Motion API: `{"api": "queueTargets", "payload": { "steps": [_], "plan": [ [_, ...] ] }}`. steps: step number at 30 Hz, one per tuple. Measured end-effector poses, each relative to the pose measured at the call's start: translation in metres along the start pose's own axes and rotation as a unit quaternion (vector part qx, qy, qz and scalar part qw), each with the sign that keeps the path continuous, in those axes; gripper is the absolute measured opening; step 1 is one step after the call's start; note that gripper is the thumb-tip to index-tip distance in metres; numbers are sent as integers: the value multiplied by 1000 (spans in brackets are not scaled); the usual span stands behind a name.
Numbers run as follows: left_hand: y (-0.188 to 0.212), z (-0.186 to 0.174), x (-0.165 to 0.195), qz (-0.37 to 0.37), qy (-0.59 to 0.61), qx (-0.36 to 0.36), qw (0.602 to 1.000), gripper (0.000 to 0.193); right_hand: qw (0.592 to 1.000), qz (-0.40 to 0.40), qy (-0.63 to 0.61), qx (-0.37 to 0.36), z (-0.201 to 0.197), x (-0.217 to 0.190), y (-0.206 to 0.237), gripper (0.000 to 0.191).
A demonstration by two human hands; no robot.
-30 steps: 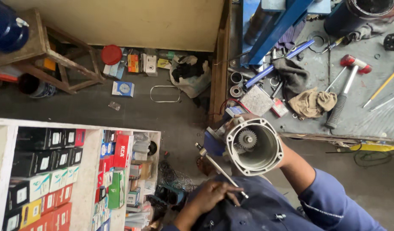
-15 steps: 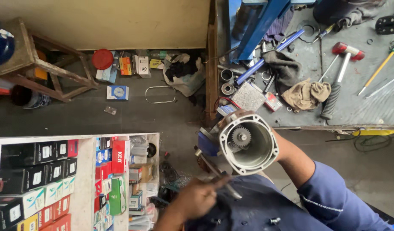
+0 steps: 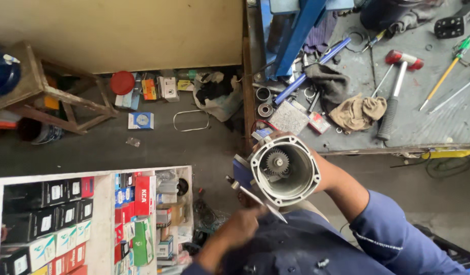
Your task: The person disassembles a small electric motor, removes the outer casing with a hammer, and secures the housing in a bench vise. They then use a screwdriver and pliers to adjust internal components while inspecting the gear assembly.
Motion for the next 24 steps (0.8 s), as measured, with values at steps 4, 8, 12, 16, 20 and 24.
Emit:
{"api": "queueTargets", "payload": {
  "steps": [4,8,12,16,20,24],
  "plan": [
    [-19,-92,-16,-150,279,320,893,54,999,35,-34,5,-2,3,1,97],
    [28,-67,25,20,81,270,959,32,999,31,-43,7,-2,1,1,103],
    [7,10,28,56,-48,23,997,29,998,39,-41,9,-3,-1,0,104],
    [-36,-57,3,-42,-32,171,984,49,994,81,-78,-5,-5,-4,1,109],
    [-14,-138,17,-63,309,409,856,26,989,102,-103,-20,-11,-8,1,111],
    [11,-59,79,285,-124,156,938,35,992,118,-54,-12,-12,-9,1,110]
  ]
}}
Point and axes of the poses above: each hand's wrist, its own y-axis away from the middle knuckle, its own z-axis out of the palm, x = y × z, the point moved 5 cm from there along -y, towards the middle knuckle, and after that the axes turned 1 degree about y, right-handed, at the moved point
